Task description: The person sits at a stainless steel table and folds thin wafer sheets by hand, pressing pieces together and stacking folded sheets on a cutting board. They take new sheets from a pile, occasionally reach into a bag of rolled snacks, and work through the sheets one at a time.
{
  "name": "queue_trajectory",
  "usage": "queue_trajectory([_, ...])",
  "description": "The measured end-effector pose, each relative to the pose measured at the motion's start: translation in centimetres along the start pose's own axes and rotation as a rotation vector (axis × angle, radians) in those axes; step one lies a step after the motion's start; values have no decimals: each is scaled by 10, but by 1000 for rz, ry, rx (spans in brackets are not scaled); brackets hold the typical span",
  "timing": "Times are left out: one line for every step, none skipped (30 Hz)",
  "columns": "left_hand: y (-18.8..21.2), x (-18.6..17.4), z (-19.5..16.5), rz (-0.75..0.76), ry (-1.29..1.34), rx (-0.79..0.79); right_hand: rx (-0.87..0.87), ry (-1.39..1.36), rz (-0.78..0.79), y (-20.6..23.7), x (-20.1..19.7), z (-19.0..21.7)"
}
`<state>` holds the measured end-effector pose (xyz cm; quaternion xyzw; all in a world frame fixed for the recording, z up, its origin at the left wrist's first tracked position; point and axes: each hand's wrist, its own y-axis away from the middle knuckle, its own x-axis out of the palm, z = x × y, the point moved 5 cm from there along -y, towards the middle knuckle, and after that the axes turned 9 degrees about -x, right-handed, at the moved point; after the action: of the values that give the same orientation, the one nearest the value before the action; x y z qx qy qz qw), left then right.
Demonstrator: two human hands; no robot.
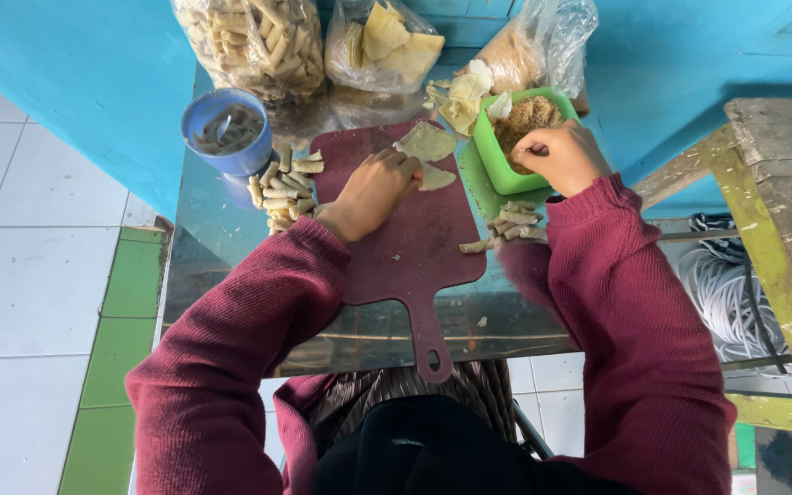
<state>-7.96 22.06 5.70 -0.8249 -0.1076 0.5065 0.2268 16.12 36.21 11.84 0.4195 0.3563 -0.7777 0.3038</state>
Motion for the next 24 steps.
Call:
queue_trajectory([8, -3, -7, 15, 22, -7, -31, 22, -13, 1, -3, 4])
queue_trajectory([16, -6, -15, 26, 41, -9, -65, 46, -31, 1, -7, 7])
queue_trajectory([22, -9, -21, 36, 58, -9, -43, 13, -32, 0, -9, 8])
queue_trajectory([28, -12, -27, 53, 38, -18, -19, -22, -32, 0, -12, 9])
queue_trajectory([38, -15, -33, 75, 22, -29, 9, -59, -27, 1, -14, 11])
queue_trajectory([46, -17, -39, 100, 9, -42, -10, -11, -50, 3, -18, 15])
queue_trajectory([52, -23, -44, 55, 8, -51, -31, 38, -73, 4, -22, 20])
queue_trajectory([57, -29, -48, 7, 3, -59, -54, 87, -98, 4, -27, 25])
queue_trajectory([60, -34, -51, -42, -3, -66, -76, 110, -107, 3, -30, 31])
queue_trajectory([63, -37, -51, -55, -65, -114, -97, 133, -118, 3, -32, 37])
queue_trajectory([66, -40, -51, -69, -129, -160, -118, 156, -130, 3, -31, 44])
queue_trajectory([66, -42, -50, -82, -191, -206, -150, 93, -127, 1, -27, 52])
queue_trajectory([67, -43, -50, -82, -203, -229, -181, 30, -122, -1, -22, 61])
queue_trajectory([66, -42, -51, -81, -213, -251, -210, -34, -116, -2, -15, 70])
queue_trajectory([66, -41, -51, -81, -225, -275, -251, -28, -103, -2, -5, 80])
queue_trajectory([66, -39, -51, -76, -228, -287, -296, -22, -92, -3, 6, 91])
queue_trajectory([66, -37, -51, -71, -231, -299, -342, -16, -80, -2, 17, 101])
queue_trajectory([66, -34, -51, -65, -233, -312, -368, -52, -63, 0, 27, 108])
queue_trajectory([65, -32, -51, -71, -254, -305, -393, -88, -48, 4, 38, 115])
queue_trajectory([65, -31, -51, -76, -275, -298, -417, -124, -33, 7, 47, 121])
queue_trajectory([65, -29, -51, -79, -294, -291, -431, -113, -28, 9, 56, 124])
queue_trajectory([66, -28, -51, -83, -312, -299, -443, -103, -23, 12, 65, 127])
queue_trajectory([67, -27, -52, -88, -329, -306, -455, -91, -17, 14, 71, 129])
queue_trajectory([67, -26, -53, -93, -346, -312, -453, -62, -15, 17, 76, 129])
